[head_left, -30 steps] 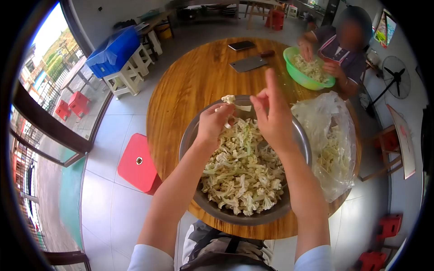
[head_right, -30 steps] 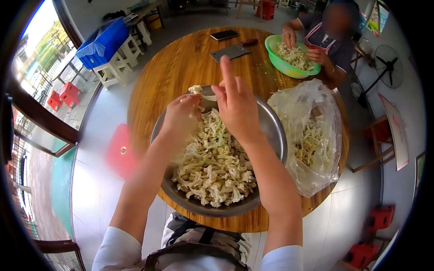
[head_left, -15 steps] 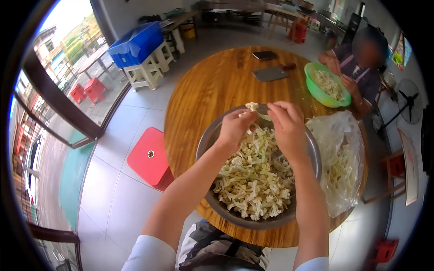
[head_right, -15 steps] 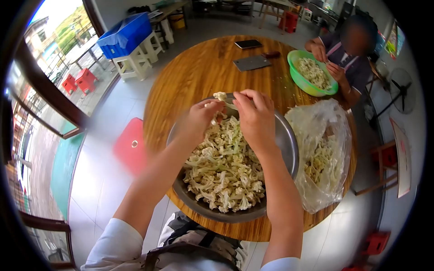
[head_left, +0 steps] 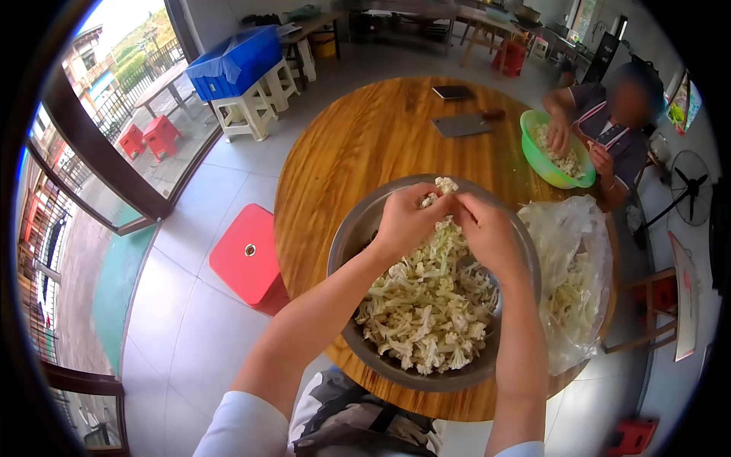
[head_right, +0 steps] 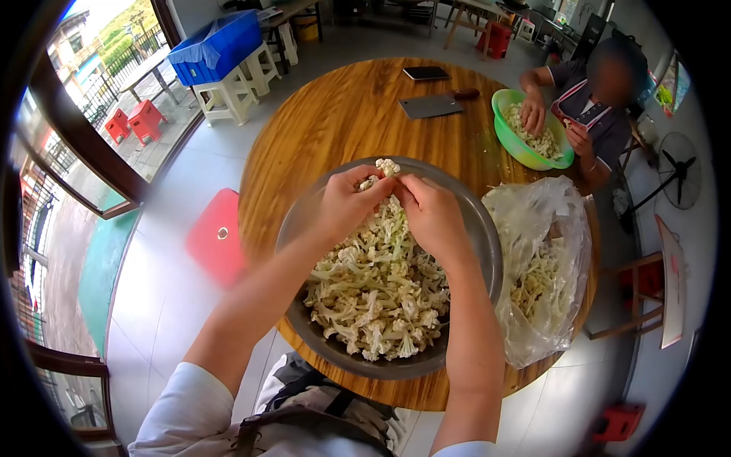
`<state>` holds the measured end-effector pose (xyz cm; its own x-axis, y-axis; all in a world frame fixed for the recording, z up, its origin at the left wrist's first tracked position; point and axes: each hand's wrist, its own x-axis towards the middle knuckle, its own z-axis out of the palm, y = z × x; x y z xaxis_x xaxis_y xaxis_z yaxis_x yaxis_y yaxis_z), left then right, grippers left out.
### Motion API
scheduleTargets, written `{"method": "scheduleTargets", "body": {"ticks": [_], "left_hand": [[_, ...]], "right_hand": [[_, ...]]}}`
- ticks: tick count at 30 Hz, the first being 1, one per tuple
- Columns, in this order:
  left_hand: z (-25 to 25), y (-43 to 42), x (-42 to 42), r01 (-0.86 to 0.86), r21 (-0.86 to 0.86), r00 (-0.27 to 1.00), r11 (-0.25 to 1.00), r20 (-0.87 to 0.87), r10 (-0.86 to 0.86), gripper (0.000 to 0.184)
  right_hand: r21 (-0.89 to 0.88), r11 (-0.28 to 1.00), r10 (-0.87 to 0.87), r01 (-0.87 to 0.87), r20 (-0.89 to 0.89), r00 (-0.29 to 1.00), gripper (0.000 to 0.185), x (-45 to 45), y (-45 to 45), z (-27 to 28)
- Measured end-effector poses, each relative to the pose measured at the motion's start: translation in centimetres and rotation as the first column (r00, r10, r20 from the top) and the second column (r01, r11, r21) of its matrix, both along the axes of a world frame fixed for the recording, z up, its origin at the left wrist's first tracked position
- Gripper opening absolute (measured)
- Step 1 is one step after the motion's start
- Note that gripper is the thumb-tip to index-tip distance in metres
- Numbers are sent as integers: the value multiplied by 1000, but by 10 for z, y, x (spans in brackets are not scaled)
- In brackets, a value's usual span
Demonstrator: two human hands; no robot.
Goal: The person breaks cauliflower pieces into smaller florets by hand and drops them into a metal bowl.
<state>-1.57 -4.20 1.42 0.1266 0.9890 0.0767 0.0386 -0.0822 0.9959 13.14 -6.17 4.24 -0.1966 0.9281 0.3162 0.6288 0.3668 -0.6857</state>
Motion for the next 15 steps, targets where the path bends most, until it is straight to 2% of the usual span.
{"method": "scheduleTargets", "body": {"ticks": [2,4,8,10,13,15], "left_hand": [[0,0,-1,-17,17,997,1000,-74,19,23],[0,0,-1,-33,11,988,999,-150,35,24],[-20,10,2,-5,-54,996,999,88,10,23],[-18,10,2,-4,-98,981,995,193,23,23],[-11,7,0,-64,-63,997,996,43,67,22],[-6,4,-1,-77,-59,996,995,37,79,28]], "right_hand": [[157,988,-29,6,150,988,11,1,3,-7],[252,967,-83,23,229,970,12,2,4,-12],[516,855,-180,-42,373,910,17,-3,7,-20],[531,846,-188,-47,381,905,19,-4,8,-22],[501,864,-178,-41,381,907,19,-6,8,-25],[484,874,-164,-42,376,912,17,-8,8,-26]]}}
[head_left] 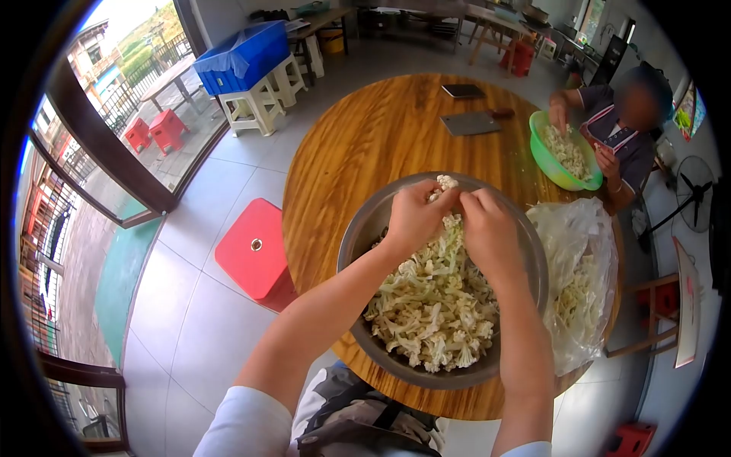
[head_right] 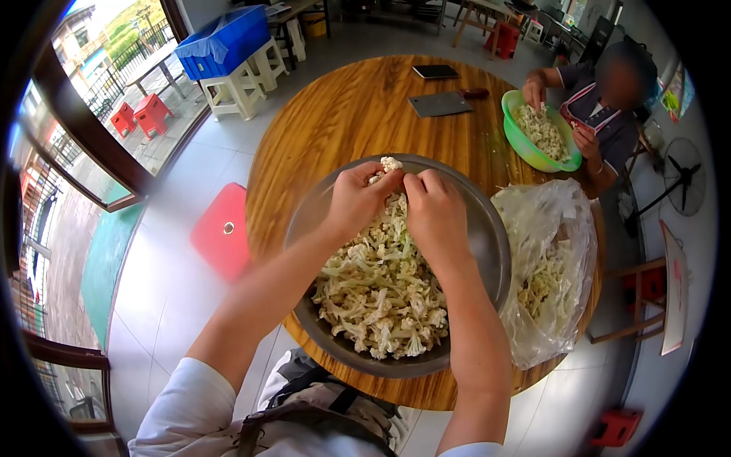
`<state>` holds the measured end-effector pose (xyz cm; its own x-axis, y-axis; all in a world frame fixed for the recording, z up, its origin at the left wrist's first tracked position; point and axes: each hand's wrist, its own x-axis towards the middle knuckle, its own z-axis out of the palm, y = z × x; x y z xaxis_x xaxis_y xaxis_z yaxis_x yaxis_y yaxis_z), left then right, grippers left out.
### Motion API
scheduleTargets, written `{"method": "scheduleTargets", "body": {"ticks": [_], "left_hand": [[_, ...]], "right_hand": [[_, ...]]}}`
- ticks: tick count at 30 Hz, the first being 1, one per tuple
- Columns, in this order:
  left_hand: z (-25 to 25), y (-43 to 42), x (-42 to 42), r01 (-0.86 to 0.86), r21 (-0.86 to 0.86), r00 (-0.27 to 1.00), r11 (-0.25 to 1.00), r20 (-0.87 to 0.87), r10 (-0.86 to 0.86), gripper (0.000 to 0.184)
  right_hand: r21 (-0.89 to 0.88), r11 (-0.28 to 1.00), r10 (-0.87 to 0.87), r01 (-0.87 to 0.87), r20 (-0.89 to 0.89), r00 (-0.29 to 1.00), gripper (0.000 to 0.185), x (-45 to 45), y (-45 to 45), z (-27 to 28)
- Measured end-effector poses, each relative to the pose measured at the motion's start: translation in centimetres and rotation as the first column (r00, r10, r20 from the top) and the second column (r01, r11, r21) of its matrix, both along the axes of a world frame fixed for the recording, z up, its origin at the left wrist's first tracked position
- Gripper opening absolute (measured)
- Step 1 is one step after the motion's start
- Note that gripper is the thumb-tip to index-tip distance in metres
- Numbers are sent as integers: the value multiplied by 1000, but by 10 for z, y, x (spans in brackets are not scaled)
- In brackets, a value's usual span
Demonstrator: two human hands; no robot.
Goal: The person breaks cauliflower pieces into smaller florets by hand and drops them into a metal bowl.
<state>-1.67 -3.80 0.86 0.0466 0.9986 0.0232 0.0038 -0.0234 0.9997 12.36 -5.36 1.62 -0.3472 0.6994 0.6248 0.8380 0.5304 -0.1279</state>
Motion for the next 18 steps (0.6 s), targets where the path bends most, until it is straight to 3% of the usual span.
{"method": "scheduleTargets", "body": {"ticks": [4,7,10,16,18], "left_hand": [[-5,2,1,10,27,999,1000,-35,-9,23],[-12,5,0,63,180,939,982,-343,3,26],[-10,4,0,80,209,913,975,-409,12,28],[-11,8,0,71,1,997,997,-23,-71,26],[-5,8,-4,150,-124,987,981,74,-141,25]], "right_hand": [[-64,998,-20,20,-1,1000,14,-1,-2,-3],[-217,973,-76,79,20,997,13,-1,-4,-1],[-264,961,-81,83,19,997,12,-1,-5,0],[-38,998,43,-44,-38,998,12,-1,-2,-3],[-21,995,97,-98,-50,994,12,0,0,0]]}}
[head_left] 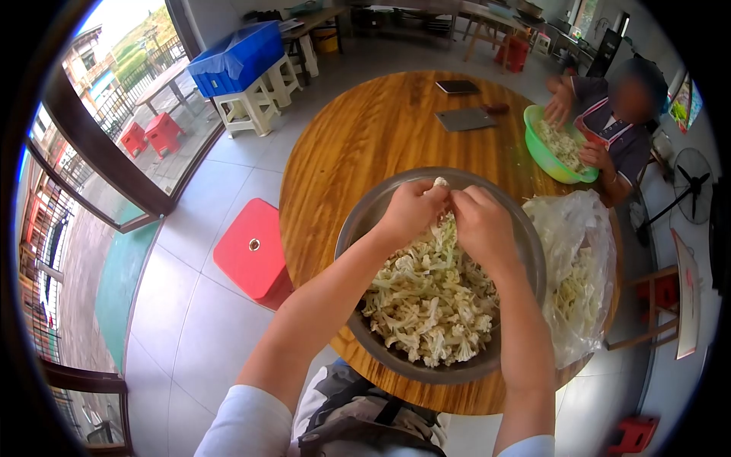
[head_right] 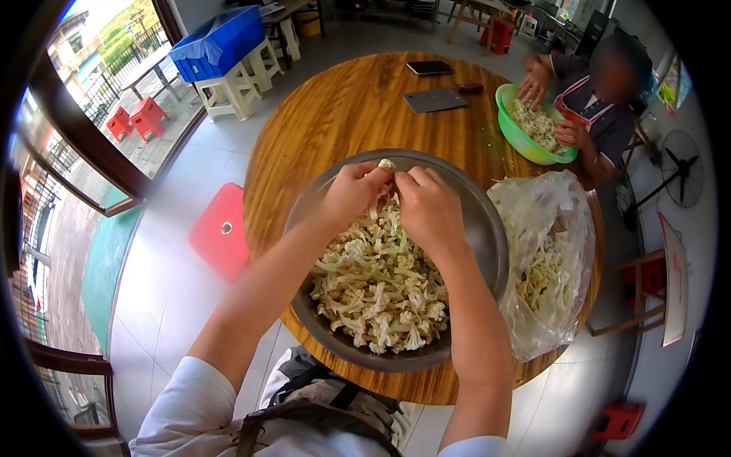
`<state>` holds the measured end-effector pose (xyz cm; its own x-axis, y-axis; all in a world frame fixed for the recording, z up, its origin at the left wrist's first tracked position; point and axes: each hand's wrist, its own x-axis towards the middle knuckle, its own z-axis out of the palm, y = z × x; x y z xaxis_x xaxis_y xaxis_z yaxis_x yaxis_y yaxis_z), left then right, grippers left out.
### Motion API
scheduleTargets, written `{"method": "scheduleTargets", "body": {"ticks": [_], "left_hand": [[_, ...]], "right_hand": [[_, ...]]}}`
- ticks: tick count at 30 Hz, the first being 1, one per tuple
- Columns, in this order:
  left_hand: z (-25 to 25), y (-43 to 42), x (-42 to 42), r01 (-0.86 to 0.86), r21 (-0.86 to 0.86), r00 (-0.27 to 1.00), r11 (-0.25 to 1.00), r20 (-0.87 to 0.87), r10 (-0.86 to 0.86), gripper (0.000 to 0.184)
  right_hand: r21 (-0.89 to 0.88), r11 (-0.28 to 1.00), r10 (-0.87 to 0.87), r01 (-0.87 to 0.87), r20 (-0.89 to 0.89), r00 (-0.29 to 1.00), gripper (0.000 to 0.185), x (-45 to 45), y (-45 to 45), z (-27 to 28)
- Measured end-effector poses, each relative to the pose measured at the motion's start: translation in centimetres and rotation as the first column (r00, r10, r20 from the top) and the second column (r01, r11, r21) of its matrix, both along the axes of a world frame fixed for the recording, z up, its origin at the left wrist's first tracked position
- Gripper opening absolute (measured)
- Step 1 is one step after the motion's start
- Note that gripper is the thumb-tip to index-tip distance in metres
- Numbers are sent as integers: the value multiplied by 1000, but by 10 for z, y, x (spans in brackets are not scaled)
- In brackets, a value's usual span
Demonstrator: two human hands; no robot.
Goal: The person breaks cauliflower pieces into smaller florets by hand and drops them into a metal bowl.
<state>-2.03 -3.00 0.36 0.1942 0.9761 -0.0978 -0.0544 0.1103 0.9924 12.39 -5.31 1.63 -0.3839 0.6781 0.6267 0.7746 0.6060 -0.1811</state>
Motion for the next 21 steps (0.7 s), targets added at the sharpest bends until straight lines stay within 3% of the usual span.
{"method": "scheduleTargets", "body": {"ticks": [2,8,14,17,21], "left_hand": [[6,1,-5,94,-91,995,991,45,-91,24],[12,-3,-5,116,-155,977,981,194,-84,28],[13,-3,-10,232,-235,914,944,384,-129,25],[19,-6,-5,225,-262,897,939,433,-94,22],[14,-3,-5,268,-238,843,934,527,-108,20]], "right_hand": [[-22,998,56,-57,-11,998,12,4,1,6],[-98,971,196,-219,-206,959,9,12,2,16],[-266,939,113,-216,-356,928,12,14,4,16],[-270,935,94,-229,-433,896,12,14,7,10],[-371,872,9,-319,-640,768,16,11,13,0]]}}
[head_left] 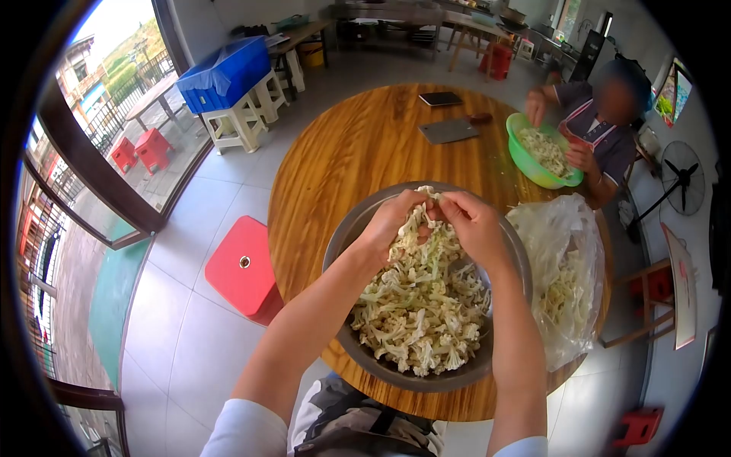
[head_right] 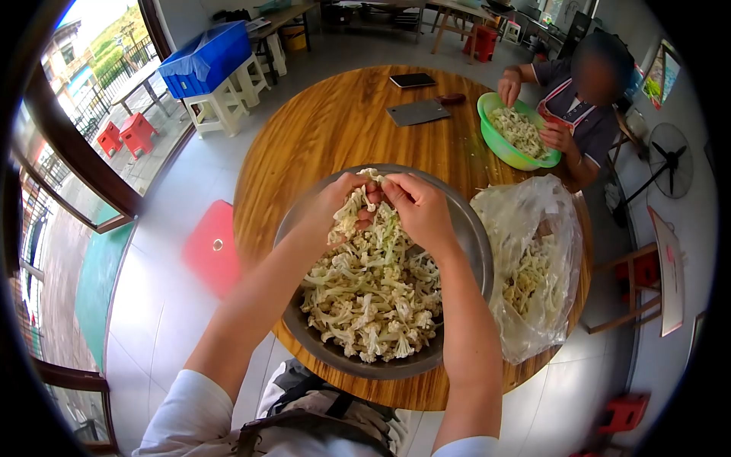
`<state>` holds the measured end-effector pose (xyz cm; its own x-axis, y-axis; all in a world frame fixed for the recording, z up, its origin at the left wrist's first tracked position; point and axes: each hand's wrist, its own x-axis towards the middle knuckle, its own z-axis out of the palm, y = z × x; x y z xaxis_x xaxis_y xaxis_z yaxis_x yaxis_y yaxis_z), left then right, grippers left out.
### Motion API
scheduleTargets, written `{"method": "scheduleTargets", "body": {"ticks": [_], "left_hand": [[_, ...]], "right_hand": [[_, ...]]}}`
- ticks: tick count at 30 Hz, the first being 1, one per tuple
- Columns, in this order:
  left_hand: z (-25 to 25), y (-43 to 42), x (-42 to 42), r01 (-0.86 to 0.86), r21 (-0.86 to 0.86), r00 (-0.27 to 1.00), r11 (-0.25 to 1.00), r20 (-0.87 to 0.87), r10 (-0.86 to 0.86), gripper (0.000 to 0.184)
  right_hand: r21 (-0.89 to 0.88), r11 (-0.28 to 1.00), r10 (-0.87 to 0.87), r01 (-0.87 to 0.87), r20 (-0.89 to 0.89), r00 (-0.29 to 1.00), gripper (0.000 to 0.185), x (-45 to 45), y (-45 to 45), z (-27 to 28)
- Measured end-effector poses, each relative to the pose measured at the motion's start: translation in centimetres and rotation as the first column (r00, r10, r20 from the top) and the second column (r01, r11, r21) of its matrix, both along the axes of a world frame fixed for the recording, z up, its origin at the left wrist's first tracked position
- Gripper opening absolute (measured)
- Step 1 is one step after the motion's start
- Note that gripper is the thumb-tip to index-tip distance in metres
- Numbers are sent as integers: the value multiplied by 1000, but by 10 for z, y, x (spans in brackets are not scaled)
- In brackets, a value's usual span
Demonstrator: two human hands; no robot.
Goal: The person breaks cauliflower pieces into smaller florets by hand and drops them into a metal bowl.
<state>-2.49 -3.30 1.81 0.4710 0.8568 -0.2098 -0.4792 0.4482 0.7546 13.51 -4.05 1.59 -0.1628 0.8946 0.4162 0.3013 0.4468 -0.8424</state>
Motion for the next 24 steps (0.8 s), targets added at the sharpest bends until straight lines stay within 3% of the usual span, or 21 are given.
{"method": "scheduleTargets", "body": {"ticks": [5,8,15,17,18,22,24], "left_hand": [[-3,0,2,-31,-15,994,999,106,33,18],[-12,8,-4,-55,-46,993,997,103,59,21],[11,-7,3,-65,-52,971,997,-234,52,35],[23,-12,2,-64,-93,963,994,-268,37,39],[15,-9,1,-65,-106,983,992,-179,45,40],[-15,5,0,-35,-105,995,994,88,44,45],[-16,5,-2,-26,-104,988,994,146,41,46]], "right_hand": [[-343,933,-160,105,-135,978,20,3,6,-3],[-370,925,-229,84,-369,901,21,19,11,0],[-375,921,-99,-109,-495,863,23,19,8,5],[-330,941,-101,-72,-479,872,23,18,9,7],[-310,949,-104,-54,-471,876,22,17,8,7],[77,944,-290,321,-270,918,23,8,-1,11],[125,937,-310,328,-139,940,23,9,-4,13]]}}
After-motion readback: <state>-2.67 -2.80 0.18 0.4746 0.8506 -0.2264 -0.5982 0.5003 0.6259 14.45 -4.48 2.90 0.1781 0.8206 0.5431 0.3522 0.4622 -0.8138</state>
